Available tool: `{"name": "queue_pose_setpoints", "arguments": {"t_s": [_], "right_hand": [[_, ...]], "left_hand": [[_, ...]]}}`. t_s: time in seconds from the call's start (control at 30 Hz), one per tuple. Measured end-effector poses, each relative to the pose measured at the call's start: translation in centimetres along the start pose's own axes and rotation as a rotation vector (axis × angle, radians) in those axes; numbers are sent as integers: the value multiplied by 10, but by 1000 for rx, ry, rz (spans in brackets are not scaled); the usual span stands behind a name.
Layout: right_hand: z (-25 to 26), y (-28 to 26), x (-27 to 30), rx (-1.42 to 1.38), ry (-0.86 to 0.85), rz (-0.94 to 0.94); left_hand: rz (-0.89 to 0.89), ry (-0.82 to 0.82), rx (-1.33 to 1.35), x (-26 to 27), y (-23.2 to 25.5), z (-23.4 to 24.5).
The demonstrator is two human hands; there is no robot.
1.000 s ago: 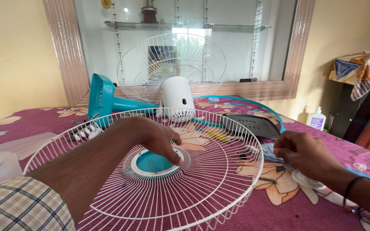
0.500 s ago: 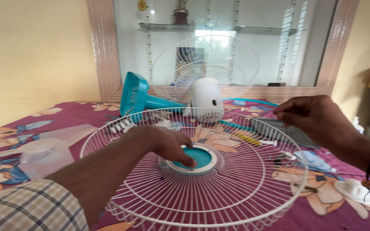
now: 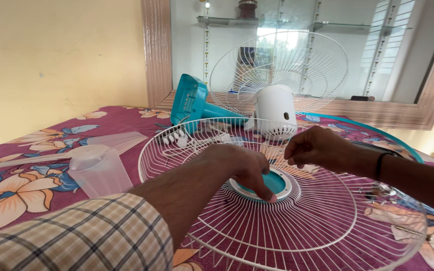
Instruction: The person aligns a teal central hub onto the center of a white fan cage and uses a yellow-handled screwdriver to tighten multiple screws around the hub. The fan blades and other disassembled parts remain on the bed nearby.
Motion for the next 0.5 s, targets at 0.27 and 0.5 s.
{"name": "queue_pose_setpoints", "arguments": {"t_s": [0.27,0.5], "right_hand": [[-23,2,0,10,-20,-47],[-29,6,10,-88,18,-61]], "left_hand": [[65,-5,59,8,-12,-14],[47,-22,161,2,-16,-21]]}}
Point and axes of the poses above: each hand's wrist, its own x-axis away from the middle knuckle, its own z-axis out of the back of the hand, y = z × x, the point moved 2 cm from there along -x, towards the middle knuckle, and after that the axes turned 11 degrees about -x, right-handed, at the moved point
